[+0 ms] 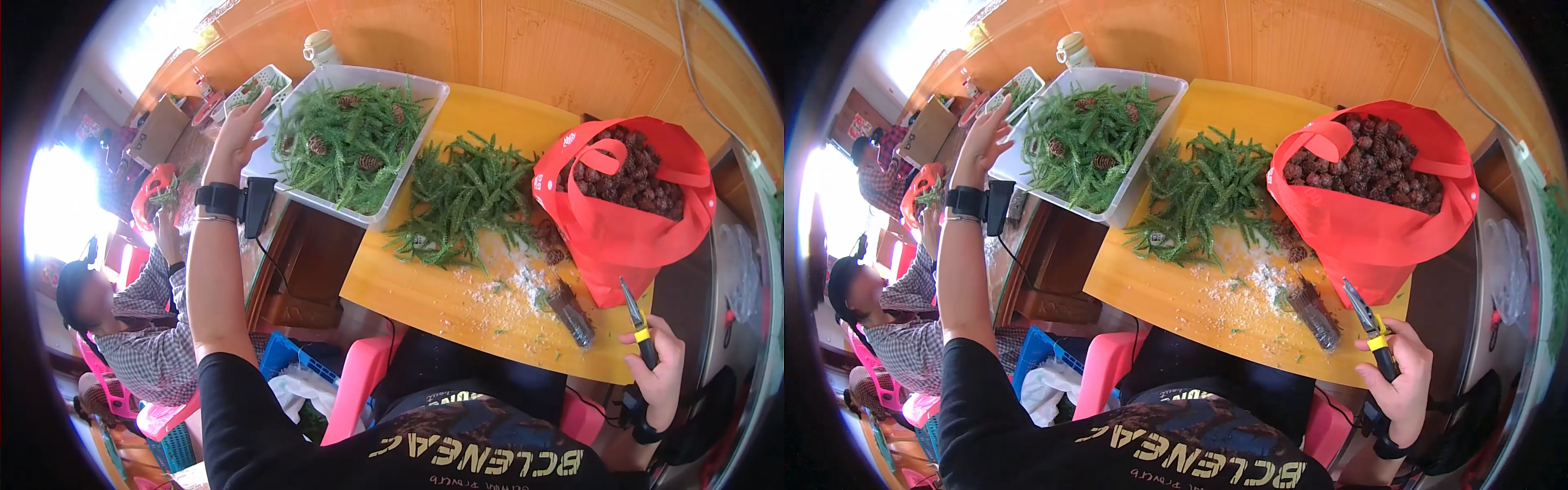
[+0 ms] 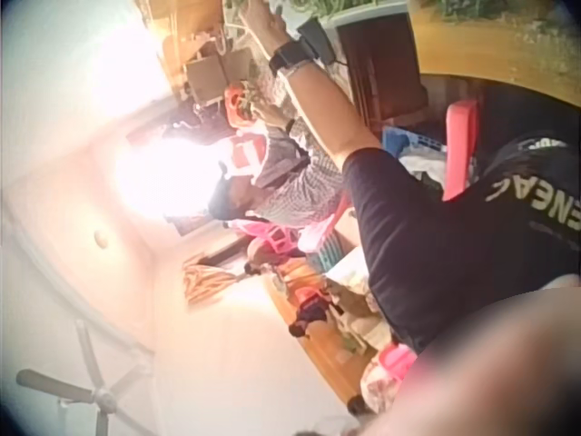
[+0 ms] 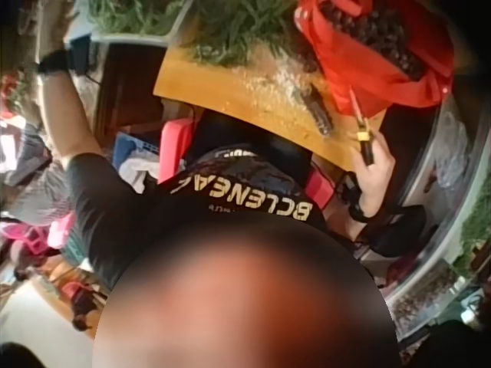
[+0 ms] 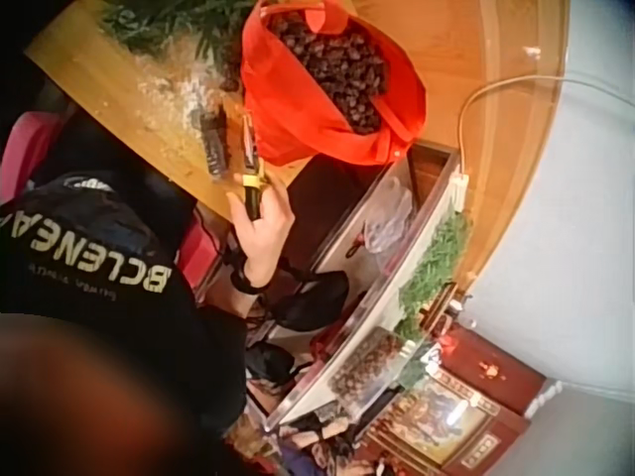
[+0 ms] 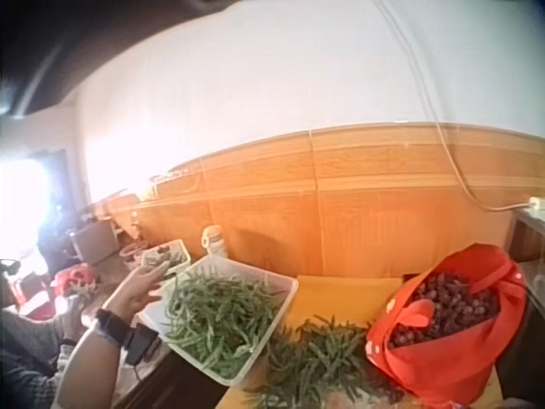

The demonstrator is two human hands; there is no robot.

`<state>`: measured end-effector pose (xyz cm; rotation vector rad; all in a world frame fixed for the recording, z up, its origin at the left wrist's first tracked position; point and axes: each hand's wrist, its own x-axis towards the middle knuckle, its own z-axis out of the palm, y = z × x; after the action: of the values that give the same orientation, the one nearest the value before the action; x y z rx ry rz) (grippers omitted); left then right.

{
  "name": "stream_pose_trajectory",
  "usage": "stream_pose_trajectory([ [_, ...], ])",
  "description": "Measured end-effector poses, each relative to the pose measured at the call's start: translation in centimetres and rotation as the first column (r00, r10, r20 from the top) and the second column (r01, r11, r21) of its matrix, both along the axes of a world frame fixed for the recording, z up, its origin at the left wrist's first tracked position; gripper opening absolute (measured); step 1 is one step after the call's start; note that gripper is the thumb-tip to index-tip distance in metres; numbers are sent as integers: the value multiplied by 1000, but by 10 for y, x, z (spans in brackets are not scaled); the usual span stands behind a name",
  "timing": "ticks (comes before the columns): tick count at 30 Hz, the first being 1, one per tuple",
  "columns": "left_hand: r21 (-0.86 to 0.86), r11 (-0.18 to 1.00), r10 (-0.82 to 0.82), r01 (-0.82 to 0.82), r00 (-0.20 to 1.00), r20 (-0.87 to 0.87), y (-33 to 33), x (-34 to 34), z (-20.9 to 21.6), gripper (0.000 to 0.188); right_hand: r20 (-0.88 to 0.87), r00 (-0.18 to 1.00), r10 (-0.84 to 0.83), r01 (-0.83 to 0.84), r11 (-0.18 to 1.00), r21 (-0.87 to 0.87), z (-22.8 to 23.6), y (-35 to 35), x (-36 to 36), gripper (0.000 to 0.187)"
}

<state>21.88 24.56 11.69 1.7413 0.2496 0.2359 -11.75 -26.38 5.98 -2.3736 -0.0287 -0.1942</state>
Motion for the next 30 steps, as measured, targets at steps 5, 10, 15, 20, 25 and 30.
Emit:
stream_pose_trajectory([
  [5,355,930,-100,-94,865,492,16,9,-24,54,22,999,23,-22,999,-38,-5,-6,-2,24],
  [10,20,847,-500,531,784,369,-95,-64,5,28,-159,983,-89,36,951,-307,-9,-23,-1,22],
  [15,53,593,-804,804,587,89,-190,-124,-40,31,-209,967,-148,55,917,-396,-43,-46,0,25],
  [20,602,443,-868,664,485,104,-226,-125,-105,32,-281,958,-53,-61,922,-381,-63,-46,6,25],
  [25,605,353,-907,714,420,34,-252,-127,-143,29,-267,964,-8,-111,897,-427,-91,-56,3,27],
  [30,737,234,-951,634,306,40,-292,-131,-155,28,-291,955,-48,-83,903,-422,-79,-48,13,24],
])
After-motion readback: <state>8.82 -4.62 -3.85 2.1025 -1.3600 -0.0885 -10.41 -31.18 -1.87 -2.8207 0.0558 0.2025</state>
